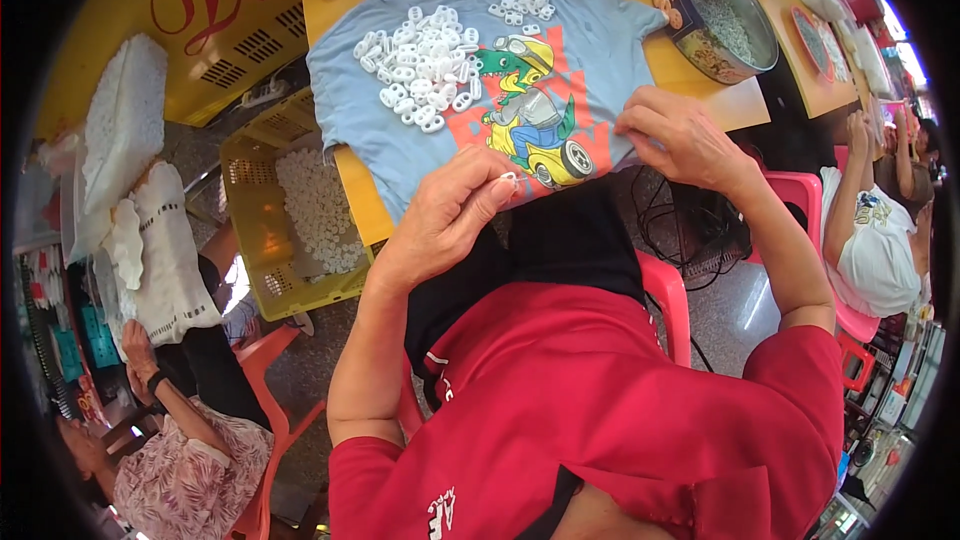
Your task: The recorder is sitting at a workstation, picking up and inspecting small white plastic components from a pile on a blue cloth and sorting them.
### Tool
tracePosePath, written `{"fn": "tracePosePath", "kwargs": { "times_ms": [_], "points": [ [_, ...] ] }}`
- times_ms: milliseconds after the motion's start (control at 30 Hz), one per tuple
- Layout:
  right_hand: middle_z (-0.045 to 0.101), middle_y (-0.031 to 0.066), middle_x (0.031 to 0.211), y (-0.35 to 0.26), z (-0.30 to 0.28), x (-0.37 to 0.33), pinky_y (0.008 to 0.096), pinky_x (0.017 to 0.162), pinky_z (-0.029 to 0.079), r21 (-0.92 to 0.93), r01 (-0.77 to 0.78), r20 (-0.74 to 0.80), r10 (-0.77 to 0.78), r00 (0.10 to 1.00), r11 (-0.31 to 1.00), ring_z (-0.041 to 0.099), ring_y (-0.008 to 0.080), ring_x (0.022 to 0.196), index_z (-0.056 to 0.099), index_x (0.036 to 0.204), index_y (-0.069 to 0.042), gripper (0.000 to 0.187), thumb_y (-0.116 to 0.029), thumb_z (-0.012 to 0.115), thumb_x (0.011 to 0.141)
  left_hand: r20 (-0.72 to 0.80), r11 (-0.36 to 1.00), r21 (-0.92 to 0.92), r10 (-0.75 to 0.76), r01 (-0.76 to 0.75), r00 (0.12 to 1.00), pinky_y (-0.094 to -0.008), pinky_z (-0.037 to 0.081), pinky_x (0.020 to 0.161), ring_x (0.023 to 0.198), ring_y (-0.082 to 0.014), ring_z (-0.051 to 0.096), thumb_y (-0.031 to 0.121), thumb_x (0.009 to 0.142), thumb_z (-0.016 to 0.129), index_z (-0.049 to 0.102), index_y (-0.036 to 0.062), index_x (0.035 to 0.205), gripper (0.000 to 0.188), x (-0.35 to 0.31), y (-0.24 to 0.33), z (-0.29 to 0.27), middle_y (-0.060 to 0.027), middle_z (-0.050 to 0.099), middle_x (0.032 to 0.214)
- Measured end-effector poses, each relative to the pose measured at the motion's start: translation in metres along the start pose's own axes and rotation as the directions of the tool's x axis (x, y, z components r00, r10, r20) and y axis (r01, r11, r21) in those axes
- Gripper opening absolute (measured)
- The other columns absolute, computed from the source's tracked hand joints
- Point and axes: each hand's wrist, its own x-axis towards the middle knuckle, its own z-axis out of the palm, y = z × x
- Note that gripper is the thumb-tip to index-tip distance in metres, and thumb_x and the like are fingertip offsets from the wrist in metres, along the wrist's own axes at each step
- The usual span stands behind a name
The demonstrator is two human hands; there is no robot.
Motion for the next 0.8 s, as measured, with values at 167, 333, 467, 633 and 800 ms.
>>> {"fn": "tracePosePath", "kwargs": {
  "times_ms": [167,333,467,633,800],
  "points": [
    [0.058,0.0089,0.088,0.004,-0.013,0.009,0.032,0.068,0.048,0.21,-0.156,-0.044,0.169,0.985,0.965,0.06,0.0229,0.078,0.06,0.093,0.0,0.014,0.004,0.062,0.08,0.012,0.999,-0.04,-0.011,0.011,1.0,-0.0292,0.045,0.073,0.079,-0.0182,0.055,0.013,0.098,0.055,0.058,-0.0007,0.093,0.015,0.0,-0.003,-0.001,-0.0086,0.058,0.087],
    [0.063,0.0095,0.097,0.018,-0.008,0.055,0.0282,0.069,0.049,0.17,-0.132,-0.41,0.192,0.892,0.977,0.062,0.02,0.082,0.064,0.098,0.001,0.012,0.001,0.063,0.086,-0.052,0.998,-0.066,-0.02,0.017,0.998,-0.0273,0.044,0.071,0.077,-0.0145,0.053,0.014,0.099,0.053,0.059,-0.0016,0.097,0.017,-0.002,-0.008,0.0,-0.0058,0.057,0.085],
    [0.064,0.0085,0.099,0.005,0.009,0.086,0.0317,0.069,0.051,0.099,0.077,-0.46,-0.023,0.887,0.992,0.064,0.0217,0.084,0.067,0.1,-0.003,0.014,-0.002,0.065,0.086,-0.021,0.996,-0.092,-0.013,0.011,1.0,-0.0258,0.044,0.072,0.078,-0.0123,0.054,0.014,0.1,0.052,0.059,-0.0015,0.097,0.017,-0.002,-0.009,-0.002,-0.0045,0.058,0.086],
    [0.061,0.0053,0.093,-0.013,0.039,0.111,0.034,0.063,0.05,-0.035,0.2,-0.24,-0.203,0.949,0.979,0.063,0.0245,0.079,0.068,0.101,-0.009,0.018,-0.008,0.067,0.083,-0.034,0.984,-0.175,-0.045,0.039,0.998,-0.0241,0.046,0.074,0.082,-0.0103,0.056,0.016,0.101,0.05,0.06,-0.0007,0.098,0.02,-0.002,-0.002,-0.003,-0.0039,0.061,0.089],
    [0.058,0.0038,0.09,-0.012,0.05,0.116,0.0344,0.059,0.049,-0.107,0.234,-0.207,-0.252,0.945,0.966,0.062,0.0237,0.074,0.066,0.098,-0.011,0.018,-0.012,0.07,0.081,-0.032,0.982,-0.185,-0.04,0.034,0.999,-0.0241,0.048,0.075,0.083,-0.0099,0.057,0.017,0.102,0.049,0.06,-0.0008,0.099,0.021,-0.003,-0.005,-0.003,-0.0037,0.061,0.089]
  ]
}}
